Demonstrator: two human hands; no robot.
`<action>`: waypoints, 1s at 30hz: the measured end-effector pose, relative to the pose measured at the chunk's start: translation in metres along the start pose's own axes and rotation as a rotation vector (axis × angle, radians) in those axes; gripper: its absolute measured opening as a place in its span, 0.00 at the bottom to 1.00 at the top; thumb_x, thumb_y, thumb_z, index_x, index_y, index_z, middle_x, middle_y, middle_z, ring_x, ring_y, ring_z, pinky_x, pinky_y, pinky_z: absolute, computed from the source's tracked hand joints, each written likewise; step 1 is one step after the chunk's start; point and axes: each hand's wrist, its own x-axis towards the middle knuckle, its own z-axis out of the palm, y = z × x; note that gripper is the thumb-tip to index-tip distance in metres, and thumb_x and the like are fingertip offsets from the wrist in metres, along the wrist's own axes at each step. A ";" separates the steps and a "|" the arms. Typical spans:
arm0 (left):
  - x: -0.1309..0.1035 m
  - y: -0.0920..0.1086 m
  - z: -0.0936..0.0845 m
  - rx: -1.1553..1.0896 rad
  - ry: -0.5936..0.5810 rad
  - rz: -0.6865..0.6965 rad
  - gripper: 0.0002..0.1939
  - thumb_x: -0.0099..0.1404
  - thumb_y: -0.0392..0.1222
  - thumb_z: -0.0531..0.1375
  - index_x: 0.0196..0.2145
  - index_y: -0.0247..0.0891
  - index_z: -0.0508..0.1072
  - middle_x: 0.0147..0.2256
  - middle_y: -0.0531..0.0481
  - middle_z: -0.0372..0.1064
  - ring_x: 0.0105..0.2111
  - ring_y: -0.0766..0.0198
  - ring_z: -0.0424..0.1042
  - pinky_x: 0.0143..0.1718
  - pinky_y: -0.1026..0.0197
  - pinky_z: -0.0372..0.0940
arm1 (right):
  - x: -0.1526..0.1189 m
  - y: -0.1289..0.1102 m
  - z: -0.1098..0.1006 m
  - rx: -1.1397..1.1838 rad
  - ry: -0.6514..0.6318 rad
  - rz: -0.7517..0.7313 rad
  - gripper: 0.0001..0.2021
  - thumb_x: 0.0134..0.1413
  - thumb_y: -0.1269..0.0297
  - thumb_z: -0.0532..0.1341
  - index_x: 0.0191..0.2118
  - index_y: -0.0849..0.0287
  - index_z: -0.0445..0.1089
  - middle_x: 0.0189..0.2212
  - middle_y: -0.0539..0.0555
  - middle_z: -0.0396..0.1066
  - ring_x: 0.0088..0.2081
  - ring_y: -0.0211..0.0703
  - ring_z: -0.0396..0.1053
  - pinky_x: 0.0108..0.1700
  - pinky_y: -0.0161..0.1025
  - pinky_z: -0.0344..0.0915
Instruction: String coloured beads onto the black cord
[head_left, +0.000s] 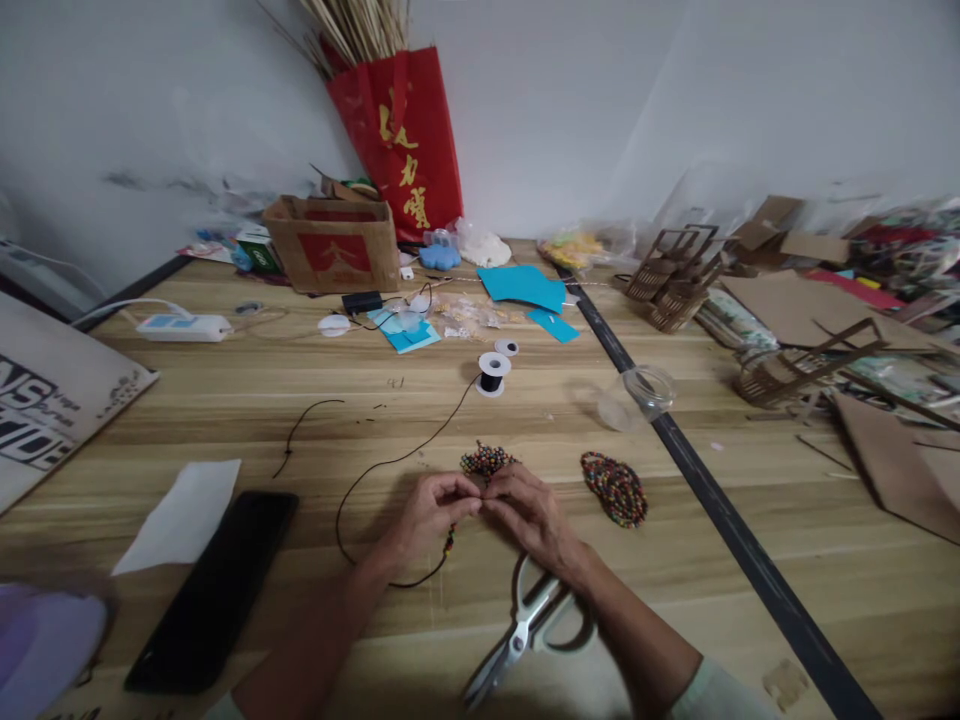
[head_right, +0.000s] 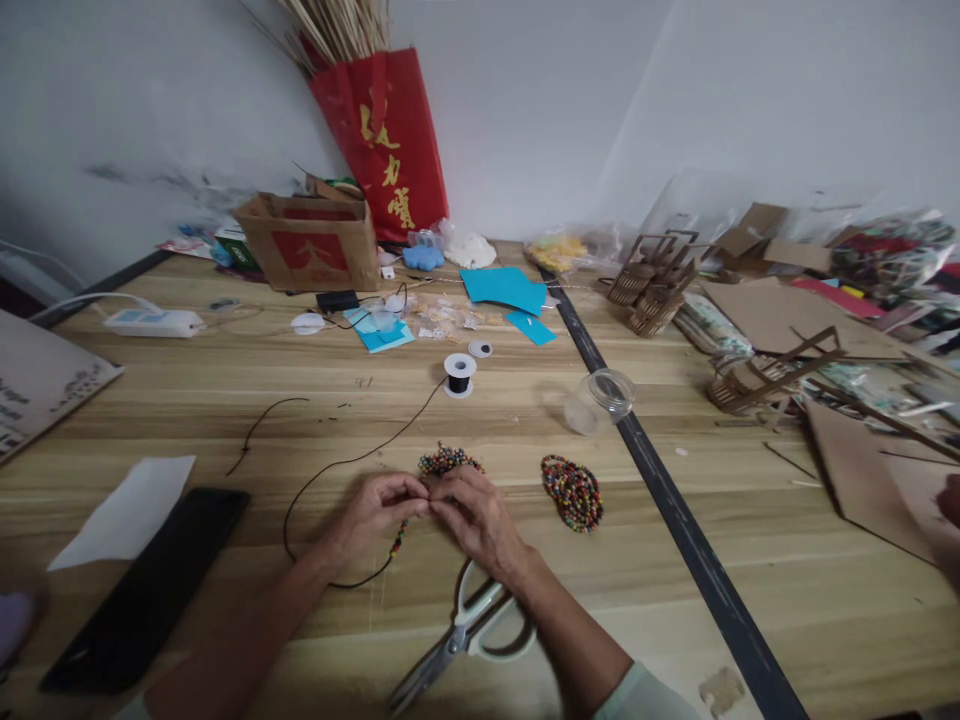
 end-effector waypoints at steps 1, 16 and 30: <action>0.000 0.000 0.000 0.009 -0.002 0.006 0.09 0.50 0.43 0.67 0.25 0.34 0.74 0.23 0.52 0.70 0.26 0.66 0.66 0.29 0.64 0.60 | 0.000 0.000 0.000 -0.003 0.002 0.002 0.05 0.63 0.66 0.58 0.38 0.57 0.71 0.35 0.56 0.70 0.39 0.43 0.69 0.41 0.40 0.68; 0.000 0.004 -0.002 -0.069 0.106 0.043 0.09 0.55 0.44 0.63 0.25 0.35 0.70 0.23 0.52 0.69 0.27 0.64 0.68 0.33 0.63 0.62 | 0.003 0.004 0.004 -0.301 -0.147 -0.085 0.09 0.62 0.68 0.57 0.46 0.55 0.70 0.41 0.57 0.69 0.44 0.47 0.65 0.48 0.48 0.65; -0.002 0.007 0.000 -0.079 0.165 0.048 0.10 0.56 0.44 0.62 0.24 0.35 0.69 0.21 0.53 0.66 0.25 0.66 0.66 0.31 0.63 0.61 | 0.006 0.010 0.007 -0.409 -0.210 -0.119 0.09 0.64 0.70 0.55 0.43 0.56 0.72 0.41 0.56 0.72 0.47 0.47 0.62 0.51 0.48 0.63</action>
